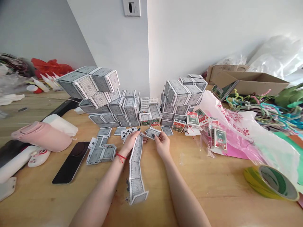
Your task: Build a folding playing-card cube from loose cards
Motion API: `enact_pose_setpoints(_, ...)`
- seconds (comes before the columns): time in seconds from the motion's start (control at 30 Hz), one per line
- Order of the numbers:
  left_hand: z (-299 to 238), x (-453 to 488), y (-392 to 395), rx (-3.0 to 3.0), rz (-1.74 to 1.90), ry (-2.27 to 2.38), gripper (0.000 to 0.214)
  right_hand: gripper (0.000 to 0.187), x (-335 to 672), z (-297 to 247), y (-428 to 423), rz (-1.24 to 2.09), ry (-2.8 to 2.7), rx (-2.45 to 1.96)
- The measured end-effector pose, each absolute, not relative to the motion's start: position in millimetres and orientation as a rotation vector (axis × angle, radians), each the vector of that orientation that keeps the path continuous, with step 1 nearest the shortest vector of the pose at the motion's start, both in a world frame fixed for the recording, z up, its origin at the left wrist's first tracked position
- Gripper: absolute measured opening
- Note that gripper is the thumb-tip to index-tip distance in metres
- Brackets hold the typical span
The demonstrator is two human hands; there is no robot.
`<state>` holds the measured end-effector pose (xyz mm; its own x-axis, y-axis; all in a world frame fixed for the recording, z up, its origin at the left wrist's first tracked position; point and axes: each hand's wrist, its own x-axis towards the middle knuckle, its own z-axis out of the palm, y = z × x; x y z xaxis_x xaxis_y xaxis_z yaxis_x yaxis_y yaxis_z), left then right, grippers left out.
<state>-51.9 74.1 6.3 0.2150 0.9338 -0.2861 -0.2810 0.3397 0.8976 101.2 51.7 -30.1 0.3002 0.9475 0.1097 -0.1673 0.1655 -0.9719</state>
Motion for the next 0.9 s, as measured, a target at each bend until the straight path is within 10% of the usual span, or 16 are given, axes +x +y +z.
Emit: enact_pose_setpoints(0.9, 18, -52, 71, 0.885, 1.017, 1.084, 0.023, 0.016, 103, -39, 52, 0.941, -1.149, -1.159)
